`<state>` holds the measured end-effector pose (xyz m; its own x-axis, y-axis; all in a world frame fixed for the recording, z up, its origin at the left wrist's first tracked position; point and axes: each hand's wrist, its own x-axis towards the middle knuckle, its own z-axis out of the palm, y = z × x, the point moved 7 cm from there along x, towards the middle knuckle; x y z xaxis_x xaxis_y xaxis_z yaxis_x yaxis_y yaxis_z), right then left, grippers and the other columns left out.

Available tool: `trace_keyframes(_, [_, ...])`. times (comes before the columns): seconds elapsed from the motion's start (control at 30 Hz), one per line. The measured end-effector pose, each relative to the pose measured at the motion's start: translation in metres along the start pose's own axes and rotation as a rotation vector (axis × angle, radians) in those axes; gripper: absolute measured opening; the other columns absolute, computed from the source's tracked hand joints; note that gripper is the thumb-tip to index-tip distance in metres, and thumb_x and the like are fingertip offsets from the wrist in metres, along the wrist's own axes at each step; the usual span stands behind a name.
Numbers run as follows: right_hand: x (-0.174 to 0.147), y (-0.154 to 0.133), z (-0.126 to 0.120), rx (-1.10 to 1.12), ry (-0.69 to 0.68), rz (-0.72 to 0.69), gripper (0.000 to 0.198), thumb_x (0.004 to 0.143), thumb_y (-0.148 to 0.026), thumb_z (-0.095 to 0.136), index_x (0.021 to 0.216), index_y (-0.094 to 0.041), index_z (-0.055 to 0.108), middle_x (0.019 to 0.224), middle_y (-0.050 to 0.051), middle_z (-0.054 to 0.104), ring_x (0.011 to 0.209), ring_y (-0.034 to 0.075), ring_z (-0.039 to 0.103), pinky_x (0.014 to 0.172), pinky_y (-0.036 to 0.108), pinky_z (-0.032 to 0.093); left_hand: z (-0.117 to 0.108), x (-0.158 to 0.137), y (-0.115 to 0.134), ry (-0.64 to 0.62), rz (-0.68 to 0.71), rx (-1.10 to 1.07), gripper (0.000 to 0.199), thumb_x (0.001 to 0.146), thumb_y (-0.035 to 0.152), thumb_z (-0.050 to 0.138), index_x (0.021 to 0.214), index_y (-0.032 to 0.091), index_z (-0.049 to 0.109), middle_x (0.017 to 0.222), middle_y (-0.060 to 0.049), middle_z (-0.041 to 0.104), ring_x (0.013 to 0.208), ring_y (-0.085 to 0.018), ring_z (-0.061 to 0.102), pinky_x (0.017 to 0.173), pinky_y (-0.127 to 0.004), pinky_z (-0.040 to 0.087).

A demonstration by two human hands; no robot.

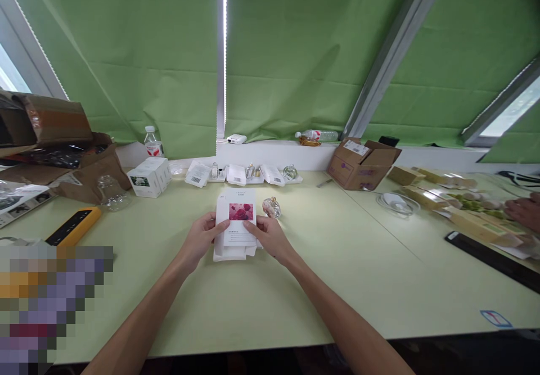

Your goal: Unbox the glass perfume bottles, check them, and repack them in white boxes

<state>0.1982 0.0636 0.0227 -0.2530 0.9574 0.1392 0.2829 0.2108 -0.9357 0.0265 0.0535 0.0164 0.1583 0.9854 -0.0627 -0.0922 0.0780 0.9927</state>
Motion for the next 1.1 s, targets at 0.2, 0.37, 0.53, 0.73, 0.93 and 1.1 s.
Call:
trace_keyframes(0.2, [0.0004, 0.0003, 0.0003, 0.021, 0.001, -0.003, 0.043, 0.08, -0.058, 0.055, 0.064, -0.018, 0.053, 0.058, -0.001, 0.049, 0.054, 0.013, 0.045, 0.055, 0.028, 0.041, 0.0024, -0.0002, 0.0, -0.02, -0.01, -0.019, 0.042, 0.073, 0.047, 0.07, 0.103, 0.019, 0.062, 0.106, -0.009, 0.069, 0.094, -0.027, 0.064, 0.074, -0.035, 0.047])
trace_keyframes(0.37, [-0.0003, 0.0003, 0.0025, 0.038, -0.014, 0.01, 0.043, 0.079, -0.06, 0.054, 0.068, -0.018, 0.053, 0.063, 0.0, 0.051, 0.057, 0.014, 0.046, 0.05, 0.025, 0.035, 0.0056, -0.0016, 0.0011, -0.046, 0.001, -0.01, 0.046, 0.075, 0.049, 0.067, 0.11, 0.021, 0.062, 0.113, -0.01, 0.066, 0.101, -0.03, 0.062, 0.077, -0.038, 0.048])
trace_keyframes(0.53, [-0.0001, 0.0001, 0.0034, 0.04, -0.007, -0.001, 0.045, 0.08, -0.06, 0.053, 0.063, -0.019, 0.046, 0.058, -0.003, 0.04, 0.053, 0.011, 0.037, 0.047, 0.025, 0.028, 0.0062, -0.0019, 0.0018, -0.065, 0.015, -0.007, 0.046, 0.076, 0.049, 0.066, 0.112, 0.019, 0.061, 0.113, -0.011, 0.066, 0.102, -0.03, 0.061, 0.079, -0.039, 0.048])
trace_keyframes(0.73, [0.0014, 0.0034, 0.0026, 0.03, 0.009, -0.012, 0.045, 0.08, -0.058, 0.054, 0.061, -0.019, 0.041, 0.058, -0.004, 0.029, 0.052, 0.01, 0.028, 0.047, 0.025, 0.021, 0.005, -0.0013, 0.0015, -0.052, 0.01, 0.024, 0.048, 0.077, 0.049, 0.065, 0.113, 0.018, 0.061, 0.113, -0.011, 0.066, 0.103, -0.031, 0.061, 0.081, -0.041, 0.048])
trace_keyframes(0.93, [0.0022, 0.0035, 0.0021, 0.013, 0.011, -0.022, 0.046, 0.079, -0.059, 0.054, 0.061, -0.019, 0.044, 0.058, -0.004, 0.033, 0.052, 0.01, 0.03, 0.047, 0.025, 0.024, 0.0056, -0.0013, 0.0016, -0.063, 0.004, 0.017, 0.046, 0.077, 0.05, 0.064, 0.112, 0.019, 0.061, 0.115, -0.01, 0.065, 0.103, -0.029, 0.06, 0.08, -0.037, 0.049])
trace_keyframes(1.1, [0.0018, 0.0033, 0.0025, -0.014, 0.011, -0.013, 0.046, 0.079, -0.061, 0.052, 0.066, -0.017, 0.052, 0.059, -0.001, 0.042, 0.053, 0.011, 0.036, 0.046, 0.025, 0.026, 0.0027, 0.0003, -0.0019, -0.042, 0.01, 0.039, 0.045, 0.077, 0.049, 0.065, 0.112, 0.02, 0.061, 0.113, -0.009, 0.066, 0.103, -0.029, 0.06, 0.079, -0.037, 0.048])
